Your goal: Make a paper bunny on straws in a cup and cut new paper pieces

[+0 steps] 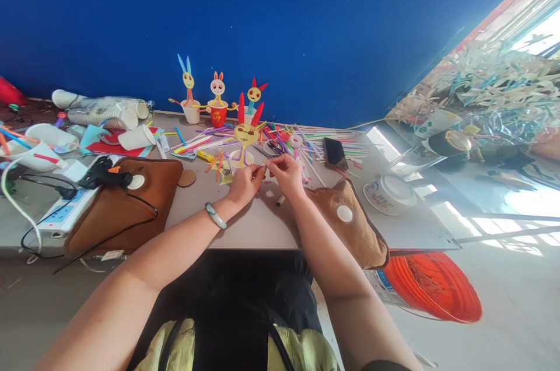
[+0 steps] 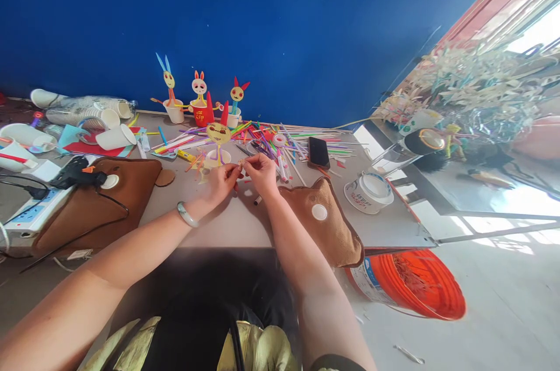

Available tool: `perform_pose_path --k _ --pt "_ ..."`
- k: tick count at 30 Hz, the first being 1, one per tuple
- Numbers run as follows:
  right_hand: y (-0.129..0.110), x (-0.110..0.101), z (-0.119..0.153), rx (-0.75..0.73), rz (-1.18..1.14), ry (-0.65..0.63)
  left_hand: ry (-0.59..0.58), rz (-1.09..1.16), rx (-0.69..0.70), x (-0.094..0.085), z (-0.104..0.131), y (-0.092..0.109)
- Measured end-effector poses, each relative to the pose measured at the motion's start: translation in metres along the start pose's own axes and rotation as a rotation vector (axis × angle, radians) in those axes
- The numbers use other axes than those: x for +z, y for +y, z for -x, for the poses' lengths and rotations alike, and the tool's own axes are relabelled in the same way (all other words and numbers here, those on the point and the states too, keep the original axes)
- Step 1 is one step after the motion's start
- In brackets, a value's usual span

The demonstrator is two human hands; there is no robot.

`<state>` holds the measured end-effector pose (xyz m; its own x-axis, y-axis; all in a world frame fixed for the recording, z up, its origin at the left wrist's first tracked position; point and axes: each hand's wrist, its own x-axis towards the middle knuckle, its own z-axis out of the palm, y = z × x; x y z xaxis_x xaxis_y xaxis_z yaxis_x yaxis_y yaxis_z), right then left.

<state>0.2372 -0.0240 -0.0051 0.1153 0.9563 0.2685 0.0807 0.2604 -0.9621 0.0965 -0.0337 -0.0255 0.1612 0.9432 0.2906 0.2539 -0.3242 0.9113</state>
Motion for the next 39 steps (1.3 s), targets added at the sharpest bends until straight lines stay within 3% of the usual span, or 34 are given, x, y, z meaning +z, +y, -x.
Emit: perform_pose_path --k 18,25,39 --pt "-0.003 0.001 0.001 0.058 -0.076 0.008 0.0 0.105 -0.073 0.002 -0.002 -0.003" --pt "-0.003 -0.001 0.0 0.084 -0.036 -0.082 0.016 0.045 -0.036 0.001 -0.002 -0.003" --pt "0.002 0.002 -0.001 0.071 0.024 -0.041 0.017 0.015 0.027 0.005 -0.003 -0.013"
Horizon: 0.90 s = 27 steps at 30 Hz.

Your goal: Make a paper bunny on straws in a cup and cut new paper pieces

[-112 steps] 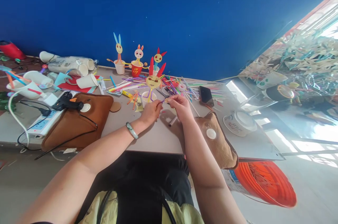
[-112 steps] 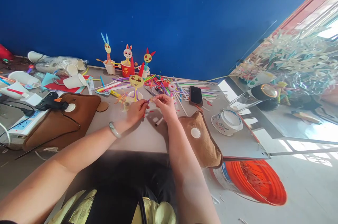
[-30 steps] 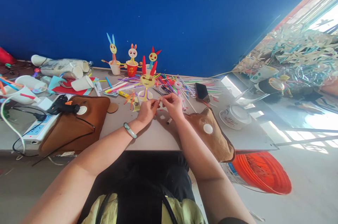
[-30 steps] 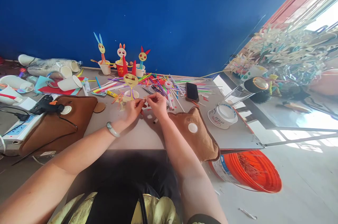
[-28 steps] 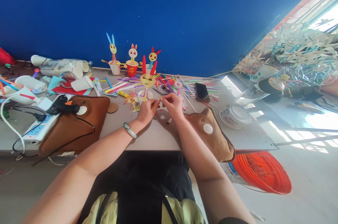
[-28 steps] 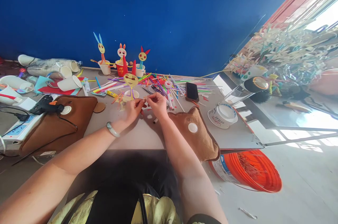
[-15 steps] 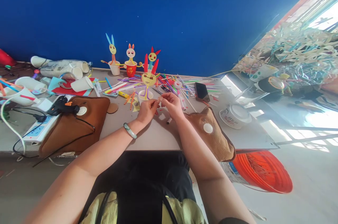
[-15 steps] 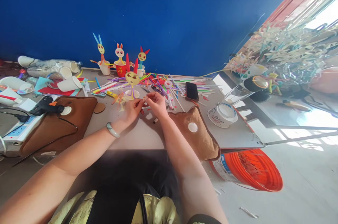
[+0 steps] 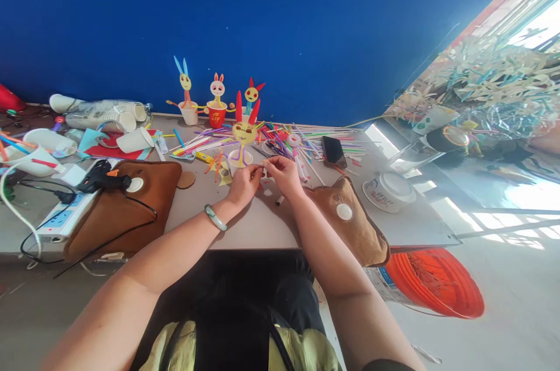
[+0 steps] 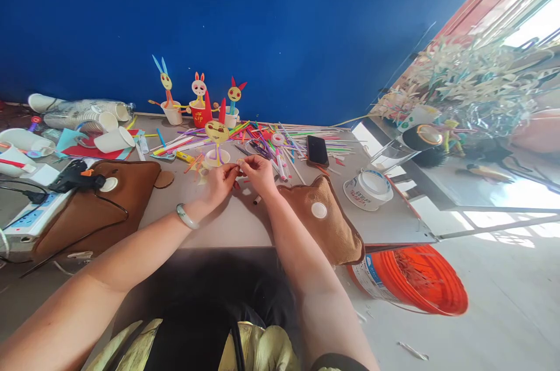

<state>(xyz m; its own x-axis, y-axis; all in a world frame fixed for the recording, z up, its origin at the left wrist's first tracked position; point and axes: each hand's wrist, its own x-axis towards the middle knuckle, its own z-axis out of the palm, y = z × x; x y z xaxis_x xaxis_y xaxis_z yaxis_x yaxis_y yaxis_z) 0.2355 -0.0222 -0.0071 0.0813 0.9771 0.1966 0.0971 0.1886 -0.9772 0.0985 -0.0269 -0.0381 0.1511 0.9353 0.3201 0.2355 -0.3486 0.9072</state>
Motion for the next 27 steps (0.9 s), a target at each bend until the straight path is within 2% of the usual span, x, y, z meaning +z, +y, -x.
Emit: perform_pose_path --k 16,27 --pt "0.003 0.001 0.001 0.015 -0.051 -0.02 0.005 0.016 0.009 0.004 0.0 -0.009" --pt "0.004 0.004 0.001 0.021 0.009 0.009 0.014 0.032 0.034 0.005 0.0 -0.009"
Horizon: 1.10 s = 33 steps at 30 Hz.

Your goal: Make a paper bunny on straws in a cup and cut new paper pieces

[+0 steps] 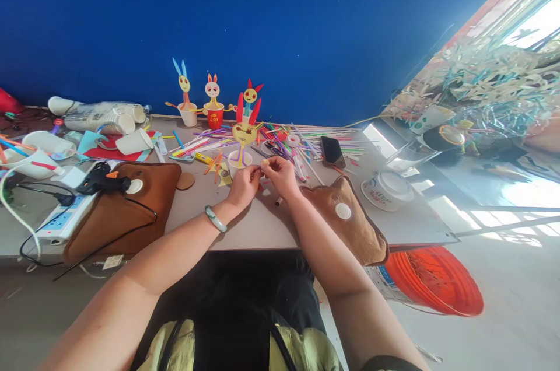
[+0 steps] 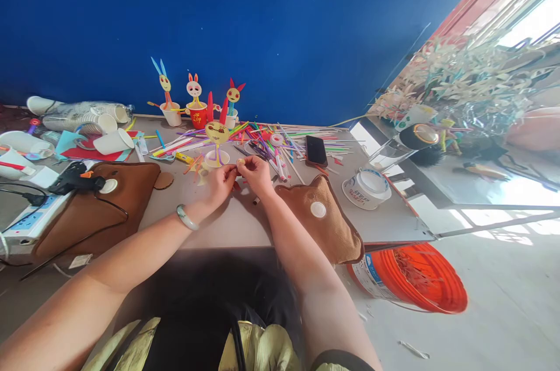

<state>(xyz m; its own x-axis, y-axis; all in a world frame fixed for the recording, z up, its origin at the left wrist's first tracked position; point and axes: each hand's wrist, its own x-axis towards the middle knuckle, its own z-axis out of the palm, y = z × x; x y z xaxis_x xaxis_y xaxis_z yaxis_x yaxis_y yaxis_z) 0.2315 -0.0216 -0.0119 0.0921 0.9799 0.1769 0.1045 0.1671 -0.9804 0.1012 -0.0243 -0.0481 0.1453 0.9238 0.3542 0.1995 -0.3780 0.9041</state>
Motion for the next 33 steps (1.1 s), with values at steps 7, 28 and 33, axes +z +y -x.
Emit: perform_pose_path --k 7,28,33 --pt "0.005 0.004 0.0 0.02 -0.006 0.015 -0.018 -0.007 -0.019 -0.004 0.002 0.011" --pt "0.003 -0.002 0.001 0.017 -0.129 -0.09 -0.007 0.024 -0.05 -0.006 0.002 0.012" --pt "0.004 -0.001 0.0 0.015 -0.119 -0.083 -0.003 0.015 -0.043 -0.006 0.001 0.011"
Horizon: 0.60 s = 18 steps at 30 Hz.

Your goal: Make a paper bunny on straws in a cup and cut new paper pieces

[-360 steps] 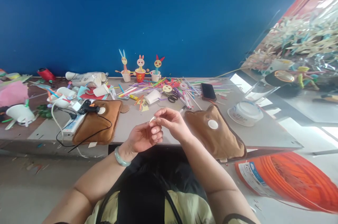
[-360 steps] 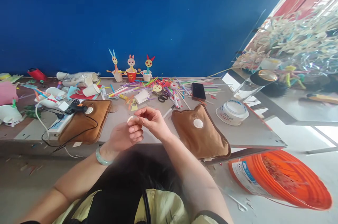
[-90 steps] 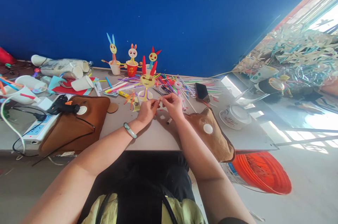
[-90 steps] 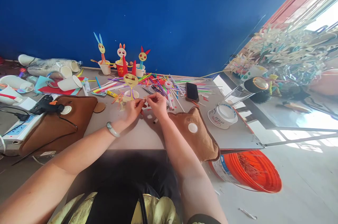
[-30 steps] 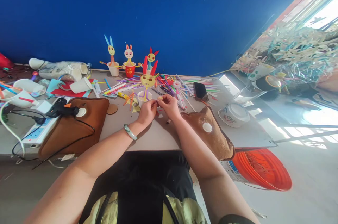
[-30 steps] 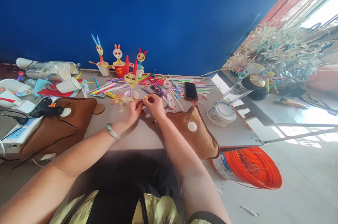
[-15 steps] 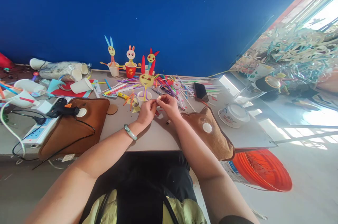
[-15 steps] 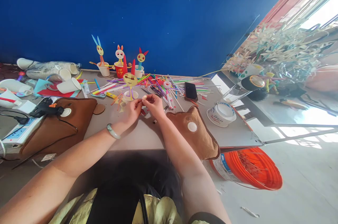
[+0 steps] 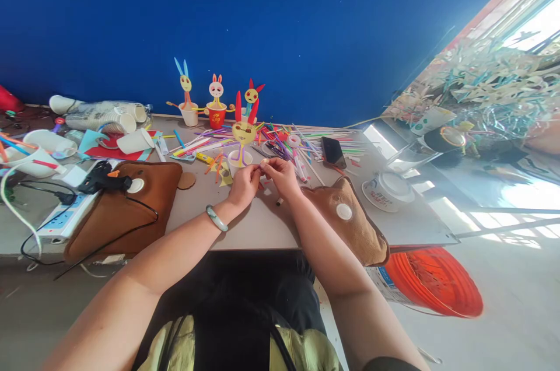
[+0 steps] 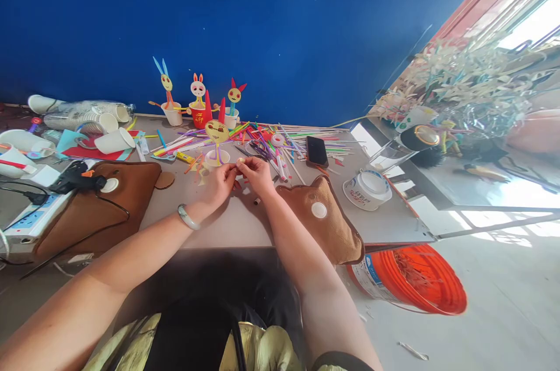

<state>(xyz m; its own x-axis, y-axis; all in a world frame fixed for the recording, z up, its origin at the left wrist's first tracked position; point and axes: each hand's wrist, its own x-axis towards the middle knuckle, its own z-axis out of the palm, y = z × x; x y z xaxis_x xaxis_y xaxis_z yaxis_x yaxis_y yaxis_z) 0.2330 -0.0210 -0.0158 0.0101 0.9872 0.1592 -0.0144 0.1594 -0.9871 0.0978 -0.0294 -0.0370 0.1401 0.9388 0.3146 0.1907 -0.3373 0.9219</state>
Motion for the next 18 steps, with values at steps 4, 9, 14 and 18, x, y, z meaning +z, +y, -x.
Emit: perform_pose_path --k 4,9,14,18 --pt "0.0012 0.0021 -0.0004 0.006 0.032 0.033 0.009 -0.037 0.012 0.0005 0.0002 -0.0004" --pt "0.0014 0.005 0.0007 0.012 0.075 0.072 0.008 -0.049 0.017 0.0024 0.0006 -0.0031" --pt "0.0032 0.006 0.0013 0.013 0.108 0.102 0.016 -0.013 0.016 0.0045 0.0015 -0.0053" --pt "0.0038 0.0064 0.0018 0.009 0.147 0.112 0.013 -0.006 0.016 0.0053 0.0019 -0.0058"
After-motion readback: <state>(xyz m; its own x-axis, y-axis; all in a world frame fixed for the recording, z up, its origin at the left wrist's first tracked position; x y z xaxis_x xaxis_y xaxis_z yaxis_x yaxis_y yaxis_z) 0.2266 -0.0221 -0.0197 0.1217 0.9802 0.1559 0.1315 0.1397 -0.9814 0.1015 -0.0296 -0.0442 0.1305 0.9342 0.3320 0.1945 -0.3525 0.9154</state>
